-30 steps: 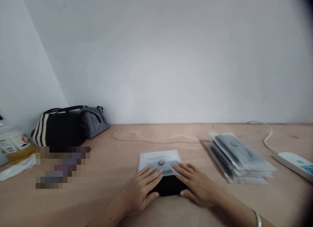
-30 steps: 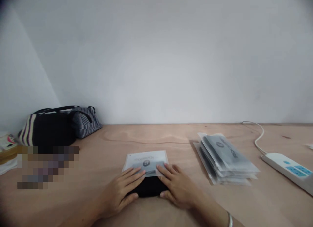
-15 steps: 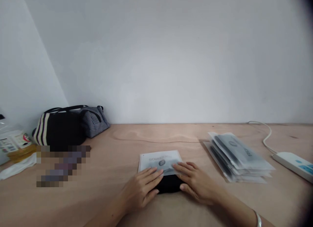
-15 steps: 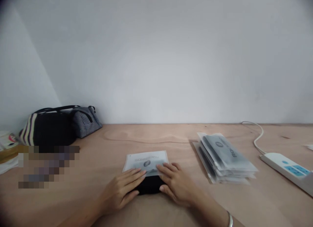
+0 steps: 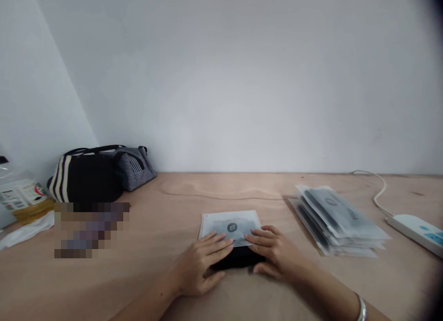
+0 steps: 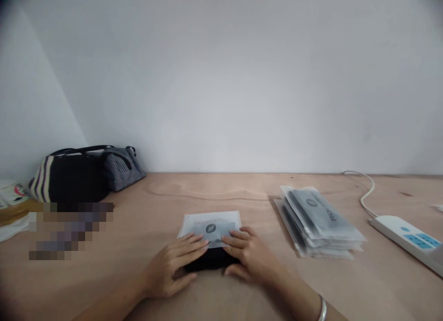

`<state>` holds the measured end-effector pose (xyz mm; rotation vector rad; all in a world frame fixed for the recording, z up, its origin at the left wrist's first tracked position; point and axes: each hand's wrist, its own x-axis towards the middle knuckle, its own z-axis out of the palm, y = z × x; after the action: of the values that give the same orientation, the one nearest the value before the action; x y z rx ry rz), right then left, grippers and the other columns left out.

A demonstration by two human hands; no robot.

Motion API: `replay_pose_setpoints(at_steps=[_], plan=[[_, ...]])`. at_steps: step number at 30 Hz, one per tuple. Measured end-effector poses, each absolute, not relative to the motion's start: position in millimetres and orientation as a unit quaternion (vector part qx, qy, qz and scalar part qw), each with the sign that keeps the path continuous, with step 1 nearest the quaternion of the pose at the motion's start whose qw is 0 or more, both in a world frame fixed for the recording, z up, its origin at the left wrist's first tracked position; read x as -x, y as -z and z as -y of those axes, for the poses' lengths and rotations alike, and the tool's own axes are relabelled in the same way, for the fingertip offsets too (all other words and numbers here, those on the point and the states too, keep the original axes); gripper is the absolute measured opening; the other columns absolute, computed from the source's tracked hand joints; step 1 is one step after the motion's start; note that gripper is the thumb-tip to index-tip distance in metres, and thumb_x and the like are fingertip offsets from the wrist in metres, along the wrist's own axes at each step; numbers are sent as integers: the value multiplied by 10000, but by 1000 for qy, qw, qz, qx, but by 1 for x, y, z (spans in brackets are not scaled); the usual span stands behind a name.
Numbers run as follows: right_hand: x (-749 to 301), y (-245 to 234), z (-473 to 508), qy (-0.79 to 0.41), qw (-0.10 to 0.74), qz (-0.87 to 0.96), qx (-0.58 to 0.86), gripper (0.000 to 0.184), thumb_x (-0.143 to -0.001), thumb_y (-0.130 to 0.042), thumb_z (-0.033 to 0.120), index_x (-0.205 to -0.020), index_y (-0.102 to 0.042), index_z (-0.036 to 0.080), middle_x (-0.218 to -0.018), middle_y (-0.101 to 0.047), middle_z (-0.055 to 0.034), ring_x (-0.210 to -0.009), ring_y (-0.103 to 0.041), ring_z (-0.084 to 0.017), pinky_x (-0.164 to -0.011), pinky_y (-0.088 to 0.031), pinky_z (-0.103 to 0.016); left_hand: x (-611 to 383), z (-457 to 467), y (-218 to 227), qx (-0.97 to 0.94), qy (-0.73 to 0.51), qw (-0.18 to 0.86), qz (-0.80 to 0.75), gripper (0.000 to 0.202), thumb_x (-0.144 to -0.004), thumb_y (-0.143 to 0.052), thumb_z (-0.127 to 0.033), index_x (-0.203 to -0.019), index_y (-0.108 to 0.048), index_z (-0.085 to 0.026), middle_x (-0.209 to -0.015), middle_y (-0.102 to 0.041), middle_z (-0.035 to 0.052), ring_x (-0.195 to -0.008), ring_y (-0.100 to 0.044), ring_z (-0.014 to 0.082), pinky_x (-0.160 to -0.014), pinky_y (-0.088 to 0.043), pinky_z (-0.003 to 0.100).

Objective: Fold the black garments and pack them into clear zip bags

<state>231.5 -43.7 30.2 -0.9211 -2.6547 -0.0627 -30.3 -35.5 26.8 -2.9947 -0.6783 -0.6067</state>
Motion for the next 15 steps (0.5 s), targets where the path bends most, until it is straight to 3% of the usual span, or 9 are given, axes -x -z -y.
replay_pose_setpoints(at_steps=[3, 8, 12, 15], plan=[[-233, -25, 41, 40, 179, 930, 318, 273, -864, -424, 296, -1087, -568, 232, -1188, -548, -38, -1074, -502, -192, -906, -338, -384, 32, 34, -25, 954, 212, 29, 212, 430, -838, -400, -121, -1257, -408, -218, -1255, -488, 35, -1176, -411, 197, -971, -372, 401], [-227, -18, 34, 49, 248, 917, 309, 264, -881, -354, 181, -881, -613, 231, -992, -653, -37, -847, -596, -142, -785, -369, -331, 27, 31, -17, 936, 291, 20, 196, 355, -839, -349, -67, -1102, -537, -215, -1149, -582, 24, -1114, -482, 154, -920, -429, 321], [-223, -18, 32, 41, 250, 881, 399, 124, -783, -428, 152, -730, -535, 182, -698, -622, -34, -651, -552, -145, -653, -346, -293, 22, 34, -17, 922, 309, -42, 228, 305, -824, -350, -55, -1019, -527, -208, -1050, -634, 24, -1053, -531, 132, -887, -447, 290], [-223, -19, 34, 42, 234, 840, 488, 101, -707, -448, 115, -771, -497, 177, -703, -580, -32, -679, -517, -166, -617, -320, -282, 22, 36, -21, 913, 303, -72, 263, 282, -816, -358, -64, -1024, -479, -212, -1065, -619, 23, -1066, -516, 119, -894, -437, 281]])
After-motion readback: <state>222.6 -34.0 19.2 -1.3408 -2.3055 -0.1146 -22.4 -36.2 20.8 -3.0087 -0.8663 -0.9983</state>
